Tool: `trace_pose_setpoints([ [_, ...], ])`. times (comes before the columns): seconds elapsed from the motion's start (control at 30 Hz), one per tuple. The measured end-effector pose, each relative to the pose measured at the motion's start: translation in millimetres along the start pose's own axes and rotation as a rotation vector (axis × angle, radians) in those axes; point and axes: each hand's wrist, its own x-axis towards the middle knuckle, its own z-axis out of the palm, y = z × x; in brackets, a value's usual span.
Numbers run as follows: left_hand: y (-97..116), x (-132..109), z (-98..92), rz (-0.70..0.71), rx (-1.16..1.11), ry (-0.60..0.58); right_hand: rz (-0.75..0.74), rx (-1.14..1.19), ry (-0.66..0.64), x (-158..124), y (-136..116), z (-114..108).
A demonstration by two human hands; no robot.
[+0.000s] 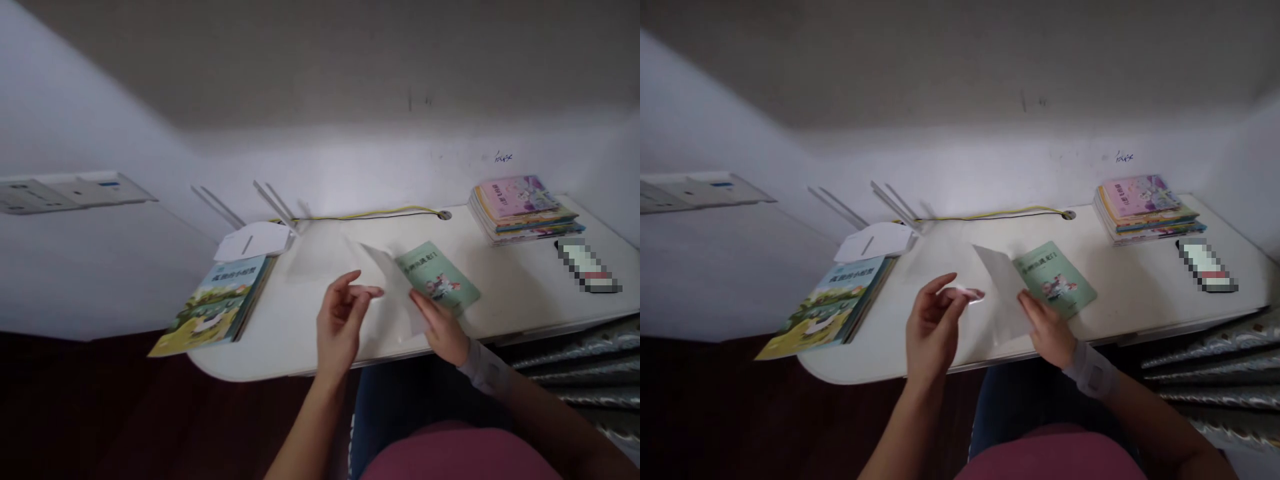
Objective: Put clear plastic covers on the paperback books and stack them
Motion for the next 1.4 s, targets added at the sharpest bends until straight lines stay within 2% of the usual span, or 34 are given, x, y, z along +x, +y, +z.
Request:
trace_pose_setpoints([
  [0.1,-10,-11,18.7,0.230,0.328,-0.208,0.234,0.311,0.038,-11,22,-20],
  [0.17,-27,-10,31.4,0.333,0.651,-0.343,0.390,0.463,-0.022,-16,37,-31],
  [0.27,-54,-1,47.9,0.400,1.012,-0.507,0.442,0.578,-0.109,-15,55,-41],
  [0.37,-69,5,58.2,0.375,1.149,-0.647,0.413,0.510,0.026,-4,71,-41],
  [0.47,-77,4,65.9,0.281,1.184,-0.711,0.382,0.197,0.210,7,83,-38],
  [0.53,-79,3,71.5,0.233,1.201,-0.676,0.323,-0.120,0.188,13,87,-38],
  [0.6,-81,4,75.3,0.201,1.212,-0.619,0.289,-0.393,0.065,18,86,-40],
  [0.67,-80,11,73.2,0.181,1.224,-0.559,0.316,-0.565,-0.034,24,84,-46],
  [0.73,-79,23,62.5,0.141,1.264,-0.447,0.356,-0.657,-0.074,32,85,-53],
  [0.83,-77,46,35.7,-0.017,1.340,-0.256,0.398,-0.657,-0.106,43,91,-60],
  [0.9,-79,58,20.2,-0.138,1.308,-0.251,0.432,-0.557,-0.107,51,99,-61],
  [0.97,-84,67,12.2,-0.222,1.167,-0.277,0.464,-0.447,-0.094,58,106,-58],
  [1.1,-94,75,15.4,-0.288,0.908,-0.260,0.496,-0.375,-0.081,68,114,-51],
  [1.4,-101,82,28.9,-0.252,0.870,-0.180,0.468,-0.387,0.004,81,115,-43],
])
